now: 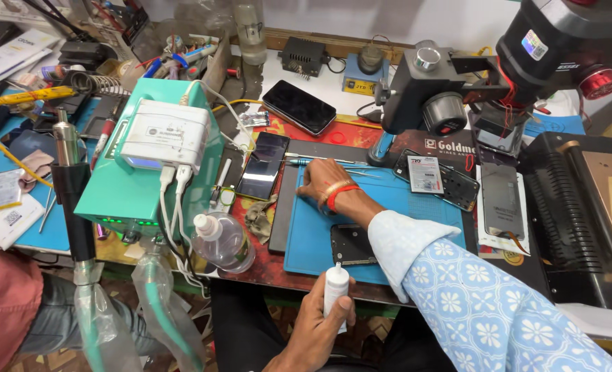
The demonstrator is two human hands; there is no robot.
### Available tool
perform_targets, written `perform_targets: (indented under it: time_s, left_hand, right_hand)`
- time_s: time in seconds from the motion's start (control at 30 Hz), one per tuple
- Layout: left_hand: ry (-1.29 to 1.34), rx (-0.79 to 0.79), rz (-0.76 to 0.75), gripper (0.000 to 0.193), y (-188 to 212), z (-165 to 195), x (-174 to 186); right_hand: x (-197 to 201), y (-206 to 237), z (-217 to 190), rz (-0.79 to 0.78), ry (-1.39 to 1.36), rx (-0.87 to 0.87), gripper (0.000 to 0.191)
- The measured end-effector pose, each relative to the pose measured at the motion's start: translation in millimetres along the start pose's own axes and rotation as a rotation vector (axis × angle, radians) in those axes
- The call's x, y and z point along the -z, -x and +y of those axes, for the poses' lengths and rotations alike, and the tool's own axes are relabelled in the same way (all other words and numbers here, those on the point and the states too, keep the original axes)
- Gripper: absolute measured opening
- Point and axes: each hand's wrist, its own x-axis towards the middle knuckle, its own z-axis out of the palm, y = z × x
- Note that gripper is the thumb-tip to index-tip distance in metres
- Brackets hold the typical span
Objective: The person holds a disassembled phone frame and turns it over on a blue repair mat, then picks up a white adhesive tube and squeezes adhesive along the edges of the frame, rotating the frame as they work around its perimeter.
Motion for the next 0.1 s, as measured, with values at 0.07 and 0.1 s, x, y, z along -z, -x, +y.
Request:
perform_targets:
  time_s: [0.07,0.1]
  left_hand:
    - [-0.025,0.012,-0.010,0.054,-2,1,0]
    - [-0.036,0.017,-0.020,0.054,-3,1,-1]
  right_hand:
    - [-14,-7,14,0.000,-0.001,0.043,0.023]
    - [-21,-9,23,-0.004,0.002,0.077,0.020]
